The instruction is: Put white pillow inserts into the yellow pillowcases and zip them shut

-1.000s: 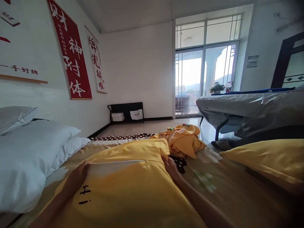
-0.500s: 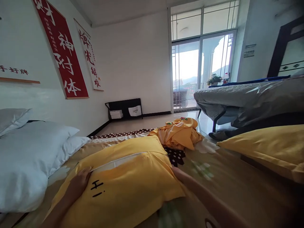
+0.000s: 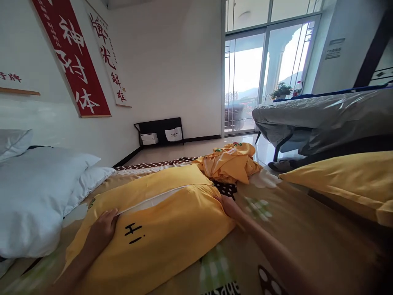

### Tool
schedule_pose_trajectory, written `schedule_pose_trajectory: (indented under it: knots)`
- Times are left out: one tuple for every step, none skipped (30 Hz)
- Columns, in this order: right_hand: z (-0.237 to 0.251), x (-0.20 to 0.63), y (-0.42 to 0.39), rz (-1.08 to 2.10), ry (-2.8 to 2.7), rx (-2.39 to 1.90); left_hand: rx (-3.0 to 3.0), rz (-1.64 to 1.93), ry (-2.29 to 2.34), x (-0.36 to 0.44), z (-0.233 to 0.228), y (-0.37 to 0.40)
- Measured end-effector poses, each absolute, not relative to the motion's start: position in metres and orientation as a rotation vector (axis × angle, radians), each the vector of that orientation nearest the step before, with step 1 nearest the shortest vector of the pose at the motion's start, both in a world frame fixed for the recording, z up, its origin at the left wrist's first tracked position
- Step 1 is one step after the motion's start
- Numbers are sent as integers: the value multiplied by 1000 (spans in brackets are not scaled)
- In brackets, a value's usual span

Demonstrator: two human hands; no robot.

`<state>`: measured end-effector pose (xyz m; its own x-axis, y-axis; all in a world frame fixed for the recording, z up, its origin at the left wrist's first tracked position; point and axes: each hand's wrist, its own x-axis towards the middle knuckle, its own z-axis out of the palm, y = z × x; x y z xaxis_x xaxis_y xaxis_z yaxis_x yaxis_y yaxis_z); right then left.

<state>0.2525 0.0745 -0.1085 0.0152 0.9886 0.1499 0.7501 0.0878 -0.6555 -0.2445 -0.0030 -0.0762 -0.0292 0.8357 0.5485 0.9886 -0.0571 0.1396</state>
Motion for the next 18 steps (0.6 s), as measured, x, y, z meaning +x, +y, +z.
schedule_pose_trajectory:
  knots:
    - [-104,253,75,472,-1801,-1757,-1953,-726,-1929,-240,-77,-4]
    - [-96,253,74,411,-1812,-1789,-1946,-721,-1936,-236,-76,-4]
    - [-85,252,71,341,-1820,-1807,-1939,-719,-1946,-233,-75,-5]
    - [-72,248,67,269,-1828,-1806,-1930,-719,-1956,-231,-74,-6]
    - [-58,241,61,195,-1864,-1763,-1919,-720,-1968,-229,-72,-7]
    - [-45,231,54,119,-1937,-1670,-1912,-721,-1981,-228,-71,-8]
    - [-33,217,46,52,-2038,-1531,-1913,-720,-1993,-227,-69,-9]
    - [-24,201,38,-26,-2172,-1327,-1923,-720,-1999,-226,-68,-10]
    - [-17,184,32,-84,-2291,-1112,-1938,-719,-1998,-226,-67,-10]
    - [-13,168,27,-123,-2376,-929,-1958,-719,-1990,-225,-67,-11]
    - [-11,152,25,-139,-2435,-811,-1982,-720,-1979,-225,-66,-11]
    - [-11,140,26,-128,-2472,-776,-2009,-724,-1966,-225,-65,-12]
    - [-12,130,28,-108,-2494,-801,-2041,-726,-1954,-225,-64,-13]
    - [-14,124,31,-89,-2506,-859,-2077,-724,-1944,-225,-62,-14]
    - [-17,122,34,-75,-2512,-923,-2116,-717,-1934,-224,-59,-17]
    - [-19,124,36,-70,-2513,-974,-2154,-703,-1925,-224,-56,-19]
    - [-22,130,36,-78,-2510,-1006,-2189,-677,-1916,-223,-51,-23]
    - [-25,138,33,-97,-2508,-1029,-2215,-639,-1909,-222,-46,-28]
